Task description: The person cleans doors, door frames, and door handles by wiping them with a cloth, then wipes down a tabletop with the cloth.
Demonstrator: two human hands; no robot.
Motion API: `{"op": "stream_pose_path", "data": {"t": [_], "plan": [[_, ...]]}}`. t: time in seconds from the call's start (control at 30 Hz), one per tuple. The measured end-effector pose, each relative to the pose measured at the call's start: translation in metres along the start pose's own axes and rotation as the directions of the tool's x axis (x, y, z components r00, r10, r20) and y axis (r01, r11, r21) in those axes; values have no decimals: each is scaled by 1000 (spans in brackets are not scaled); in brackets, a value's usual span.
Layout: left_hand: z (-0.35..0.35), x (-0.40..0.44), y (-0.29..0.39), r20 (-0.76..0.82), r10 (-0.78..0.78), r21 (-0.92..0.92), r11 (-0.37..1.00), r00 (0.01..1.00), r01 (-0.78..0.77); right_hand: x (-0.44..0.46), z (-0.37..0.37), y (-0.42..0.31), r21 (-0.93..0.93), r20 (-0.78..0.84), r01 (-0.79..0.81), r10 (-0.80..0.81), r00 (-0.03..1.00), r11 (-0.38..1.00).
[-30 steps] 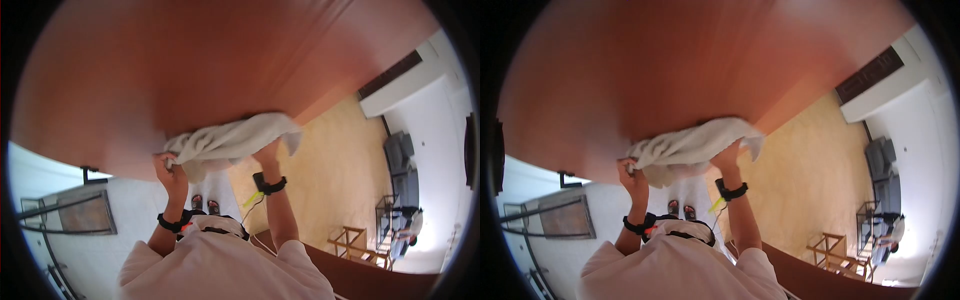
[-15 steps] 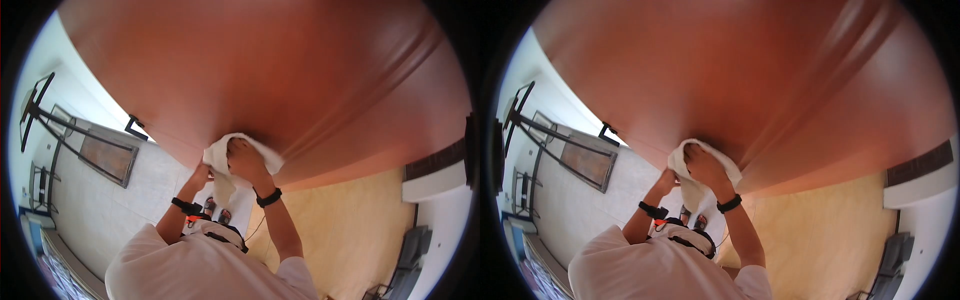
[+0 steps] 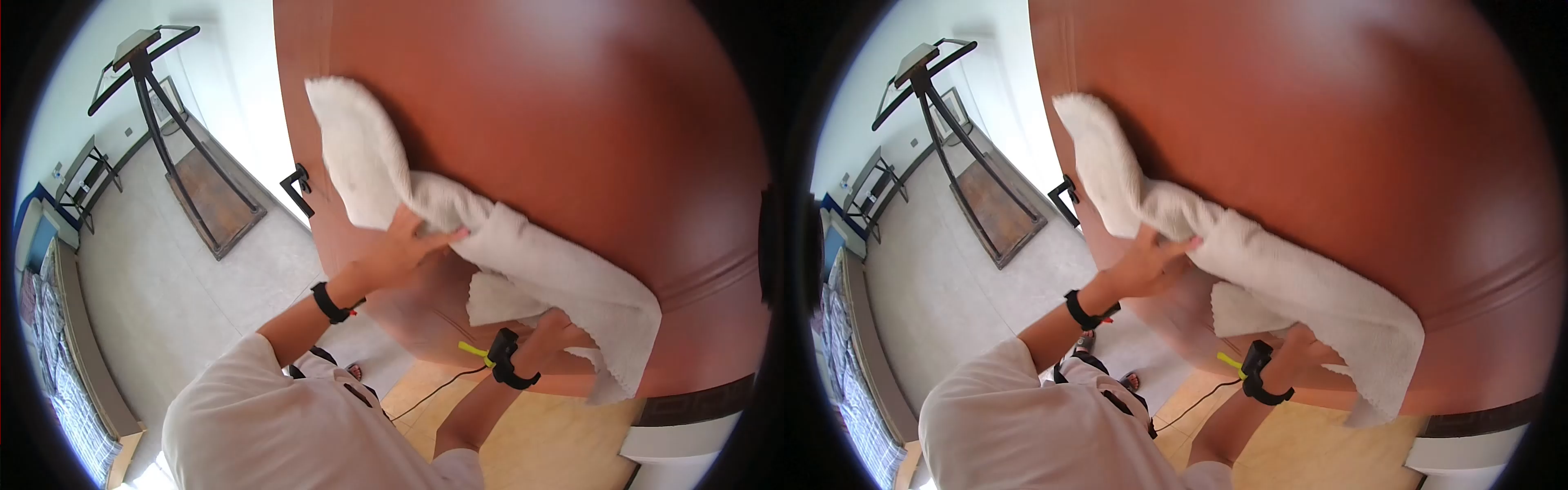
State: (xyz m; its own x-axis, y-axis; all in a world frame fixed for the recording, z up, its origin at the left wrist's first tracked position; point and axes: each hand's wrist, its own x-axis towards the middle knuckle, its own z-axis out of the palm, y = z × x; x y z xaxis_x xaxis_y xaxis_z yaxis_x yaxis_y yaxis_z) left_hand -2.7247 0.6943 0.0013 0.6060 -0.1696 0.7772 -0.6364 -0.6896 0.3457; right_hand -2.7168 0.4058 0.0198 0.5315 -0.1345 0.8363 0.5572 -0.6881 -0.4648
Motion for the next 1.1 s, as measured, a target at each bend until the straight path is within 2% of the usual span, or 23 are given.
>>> {"op": "stream_pose_path", "data": {"t": [0.07, 0.17, 0.2, 0.27, 0.33, 0.4, 0.47, 0.5, 0.53, 0.67, 0.8, 0.87, 0.9, 0.97, 1.0, 1.03, 1.1], "plan": [[15, -21, -12, 77, 7, -5, 1000, 997, -7, 0, 3, -2, -34, -38, -3, 1, 999, 999], [21, -46, -30, 234, 108, 153, 977, 966, -146, 2, 5, -9, -84, -82, -13, 6, 997, 996], [32, -67, -44, 208, -26, -5, 1000, 978, 28, 3, 8, -12, -103, -94, -11, 1, 996, 995], [43, -94, -69, 224, -286, -324, 880, 932, 348, 9, 11, -21, -138, -122, -5, -11, 992, 990], [35, -93, -82, 298, -266, -292, 889, 917, 353, 15, 15, -32, -171, -138, 5, -29, 990, 985], [-3, -63, -84, 249, -199, -263, 928, 948, 264, 24, 24, -47, -210, -162, 27, -62, 985, 977], [-49, -30, -84, 76, -75, -211, 973, 994, 89, 35, 35, -63, -249, -177, 58, -104, 979, 967], [-55, -30, -91, 32, -184, -298, 937, 982, 186, 41, 43, -72, -267, -179, 78, -129, 975, 960], [-65, -26, -100, -33, -184, -302, 939, 982, 166, 49, 51, -81, -287, -184, 103, -160, 970, 952], [-118, -9, -148, -308, -231, -134, 971, 923, 198, 90, 91, -123, -373, -144, 252, -324, 935, 893], [-177, 12, -189, -413, -297, -125, 955, 861, 269, 119, 131, -179, -426, -24, 373, -422, 906, 825], [-192, 8, -206, -378, -259, -90, 966, 889, 243, 125, 146, -211, -438, 26, 407, -442, 897, 801], [-187, 4, -210, -361, -262, -62, 964, 895, 257, 125, 158, -201, -358, -51, 395, -440, 896, 846], [-184, -10, -216, -308, -314, -57, 949, 898, 312, 127, 178, -212, -270, -31, 394, -417, 908, 878], [-178, -23, -226, -258, -360, -67, 933, 897, 355, 125, 189, -231, -263, 62, 384, -381, 922, 885], [-168, -49, -244, -206, -309, -69, 951, 928, 301, 120, 198, -259, -253, 147, 371, -344, 927, 893], [-147, -95, -272, -98, -247, -94, 967, 964, 238, 100, 252, -279, 14, 218, 376, -369, 903, 927]]}}
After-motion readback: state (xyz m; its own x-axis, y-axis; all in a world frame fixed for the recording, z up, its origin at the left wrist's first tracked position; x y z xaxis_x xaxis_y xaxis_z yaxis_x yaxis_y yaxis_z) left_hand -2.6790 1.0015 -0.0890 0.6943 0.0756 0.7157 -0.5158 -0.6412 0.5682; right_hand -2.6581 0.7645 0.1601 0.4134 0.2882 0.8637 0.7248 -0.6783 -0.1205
